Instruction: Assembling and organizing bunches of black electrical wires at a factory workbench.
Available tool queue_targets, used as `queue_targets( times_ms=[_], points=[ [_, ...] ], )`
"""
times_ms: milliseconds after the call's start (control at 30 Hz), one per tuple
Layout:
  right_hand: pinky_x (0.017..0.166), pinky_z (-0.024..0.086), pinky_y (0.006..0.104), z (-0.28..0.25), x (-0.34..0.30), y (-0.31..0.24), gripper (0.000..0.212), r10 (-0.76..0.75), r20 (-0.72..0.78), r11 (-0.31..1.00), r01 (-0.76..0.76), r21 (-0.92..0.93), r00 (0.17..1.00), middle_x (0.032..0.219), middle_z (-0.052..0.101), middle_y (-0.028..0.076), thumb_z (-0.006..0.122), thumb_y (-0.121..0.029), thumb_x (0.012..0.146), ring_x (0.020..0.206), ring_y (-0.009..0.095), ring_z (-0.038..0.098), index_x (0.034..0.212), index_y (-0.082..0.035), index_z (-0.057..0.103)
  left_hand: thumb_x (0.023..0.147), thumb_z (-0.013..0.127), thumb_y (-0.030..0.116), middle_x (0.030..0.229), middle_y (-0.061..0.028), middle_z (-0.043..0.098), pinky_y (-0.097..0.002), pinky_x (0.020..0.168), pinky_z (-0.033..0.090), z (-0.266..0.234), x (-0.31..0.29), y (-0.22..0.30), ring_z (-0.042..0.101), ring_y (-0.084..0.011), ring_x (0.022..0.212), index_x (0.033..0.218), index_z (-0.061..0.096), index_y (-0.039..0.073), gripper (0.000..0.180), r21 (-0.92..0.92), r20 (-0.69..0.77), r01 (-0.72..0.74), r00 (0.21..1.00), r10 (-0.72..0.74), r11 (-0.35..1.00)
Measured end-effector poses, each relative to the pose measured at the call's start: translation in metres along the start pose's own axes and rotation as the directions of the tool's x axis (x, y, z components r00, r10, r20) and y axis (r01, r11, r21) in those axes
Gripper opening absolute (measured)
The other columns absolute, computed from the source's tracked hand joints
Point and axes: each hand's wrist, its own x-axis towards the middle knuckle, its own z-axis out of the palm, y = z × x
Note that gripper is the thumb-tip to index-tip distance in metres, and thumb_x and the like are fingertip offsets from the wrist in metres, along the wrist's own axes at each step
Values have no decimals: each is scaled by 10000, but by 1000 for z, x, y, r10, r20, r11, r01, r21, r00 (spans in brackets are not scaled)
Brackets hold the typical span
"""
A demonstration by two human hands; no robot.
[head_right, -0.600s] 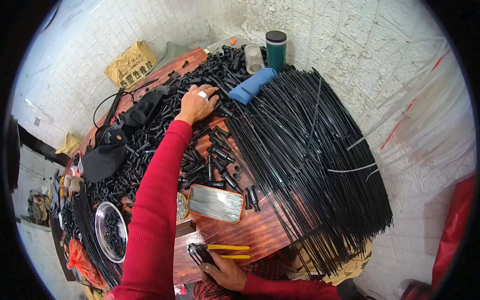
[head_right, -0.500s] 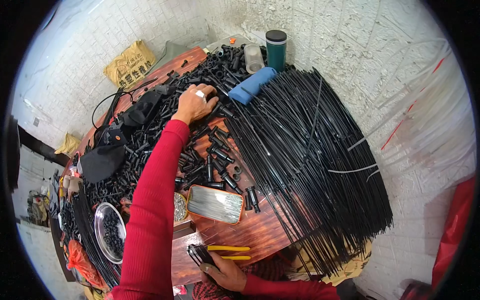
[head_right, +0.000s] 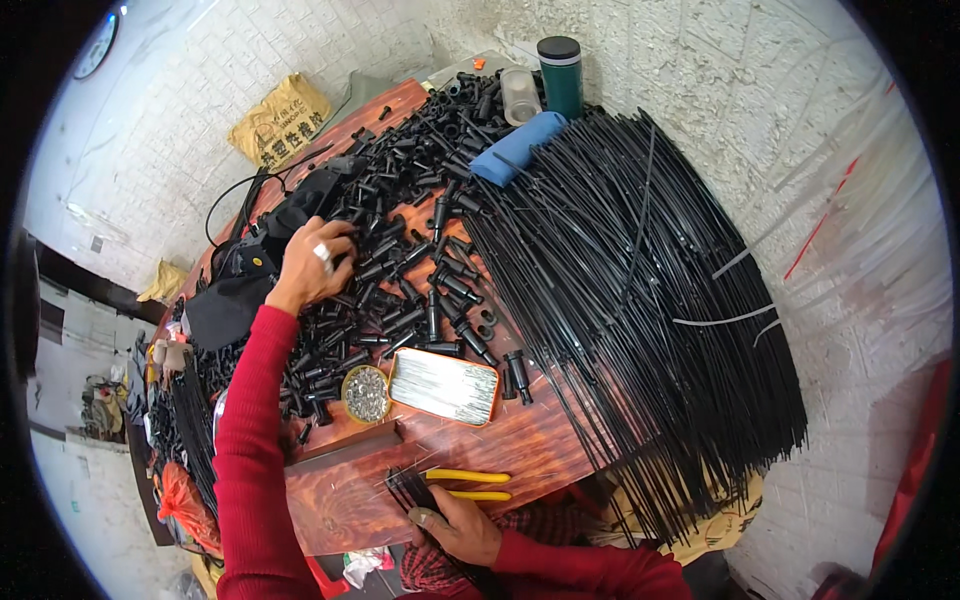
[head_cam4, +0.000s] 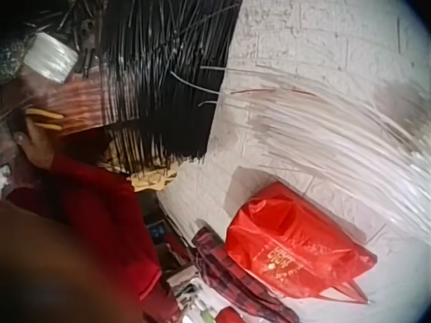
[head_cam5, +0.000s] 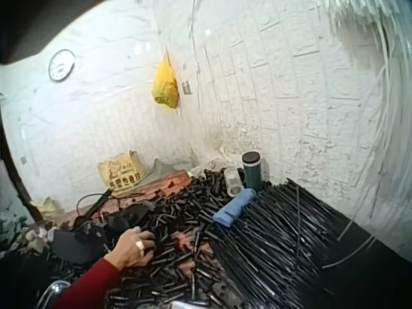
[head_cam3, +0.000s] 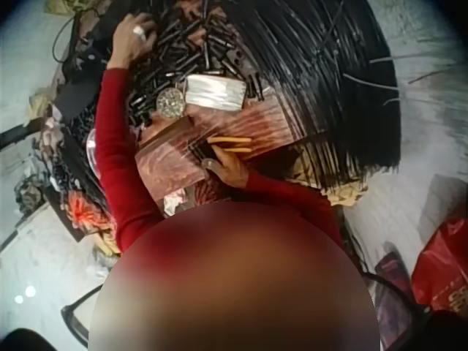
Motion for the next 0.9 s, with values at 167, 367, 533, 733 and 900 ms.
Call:
queue_targets(
  times_ms=[167,367,533,733,900],
  points=[
    [635,492,310,-2,-1,1,181,22,11,999,-23,34,1000,743,613,73,495,-166,996,661,151,599,1037,10,493,676,653,147,1022,-37,692,-359,717,462,-22,-11,-8,534,-262,767,667,669,87,63,47,23,65,998,-66,997],
    [645,510,288,-4,1,10,199,-11,37,1000,12,-17,999,787,597,56,461,-163,1013,676,133,594,1106,12,475,744,663,162,940,-11,676,-371,721,497,30,55,-1,569,-265,776,819,702,133,89,56,-171,161,974,-149,985],
    [642,490,304,-1,3,3,164,63,41,996,-65,60,997,741,613,60,478,-156,999,665,152,602,1040,2,493,763,692,223,952,-11,670,-370,752,499,80,115,6,580,-259,830,987,723,168,233,25,-252,189,951,-177,982],
    [642,498,293,-8,7,4,214,38,38,995,-42,94,999,752,623,58,476,-169,1005,669,144,610,1124,9,478,768,715,359,1183,-36,635,-377,854,493,109,157,5,572,-267,1030,1156,695,206,417,68,-204,314,934,-295,947],
    [660,504,286,-12,7,7,287,81,57,990,-86,110,995,773,612,57,461,-165,1014,690,140,607,1231,21,427,837,644,420,1383,-85,524,-391,1019,423,111,174,4,512,-320,1192,1287,614,205,500,-39,-19,374,927,-375,927]
  ],
)
